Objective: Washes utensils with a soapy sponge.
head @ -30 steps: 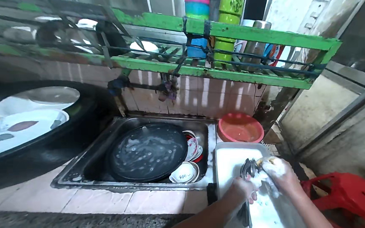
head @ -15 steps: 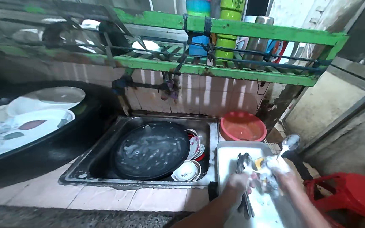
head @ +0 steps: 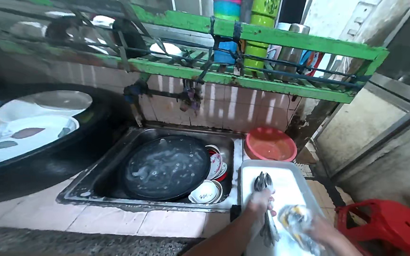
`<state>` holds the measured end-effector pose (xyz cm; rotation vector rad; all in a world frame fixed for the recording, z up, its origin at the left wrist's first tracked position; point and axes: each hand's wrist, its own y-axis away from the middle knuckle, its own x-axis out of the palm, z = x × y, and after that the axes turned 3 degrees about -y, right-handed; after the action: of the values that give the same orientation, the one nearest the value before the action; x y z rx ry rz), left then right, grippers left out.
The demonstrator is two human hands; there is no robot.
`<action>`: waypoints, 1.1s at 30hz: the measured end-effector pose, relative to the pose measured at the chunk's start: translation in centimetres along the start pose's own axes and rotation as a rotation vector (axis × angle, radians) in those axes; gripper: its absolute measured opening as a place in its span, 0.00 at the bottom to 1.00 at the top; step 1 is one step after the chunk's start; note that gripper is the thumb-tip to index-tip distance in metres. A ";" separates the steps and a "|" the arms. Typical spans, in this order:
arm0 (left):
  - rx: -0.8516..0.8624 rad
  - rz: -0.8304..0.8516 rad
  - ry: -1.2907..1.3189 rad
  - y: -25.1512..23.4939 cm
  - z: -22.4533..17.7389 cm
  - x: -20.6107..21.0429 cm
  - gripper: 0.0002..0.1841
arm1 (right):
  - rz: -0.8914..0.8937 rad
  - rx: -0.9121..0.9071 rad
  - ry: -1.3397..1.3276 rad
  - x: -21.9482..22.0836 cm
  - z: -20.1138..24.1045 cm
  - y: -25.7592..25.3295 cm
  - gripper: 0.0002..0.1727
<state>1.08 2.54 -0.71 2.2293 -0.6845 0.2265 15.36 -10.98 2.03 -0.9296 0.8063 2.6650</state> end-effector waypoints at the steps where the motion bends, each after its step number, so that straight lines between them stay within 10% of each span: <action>1: -0.027 0.019 -0.019 0.2 -0.1 0.1 0.13 | -0.145 0.028 -0.138 -0.5 0.0 -0.1 0.33; 6: 0.064 0.123 -0.302 1.2 0.4 0.8 0.06 | -0.355 0.024 -0.907 0.6 1.8 -0.2 0.27; 15: 0.126 0.162 -0.312 2.4 0.9 0.9 0.12 | -0.501 0.058 -1.109 -0.9 3.3 -2.1 0.14; 25: -0.140 0.790 -0.118 2.1 1.2 -0.7 0.19 | -0.315 -0.331 -1.000 -4.2 -2.2 -0.8 0.16; 33: 0.029 0.193 -0.249 0.9 1.1 0.6 0.13 | -0.391 -0.130 -0.811 -1.5 2.9 1.7 0.24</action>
<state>1.04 0.97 -0.71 2.2406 -1.0391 0.0532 14.42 -10.82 5.60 0.0332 0.2309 2.4150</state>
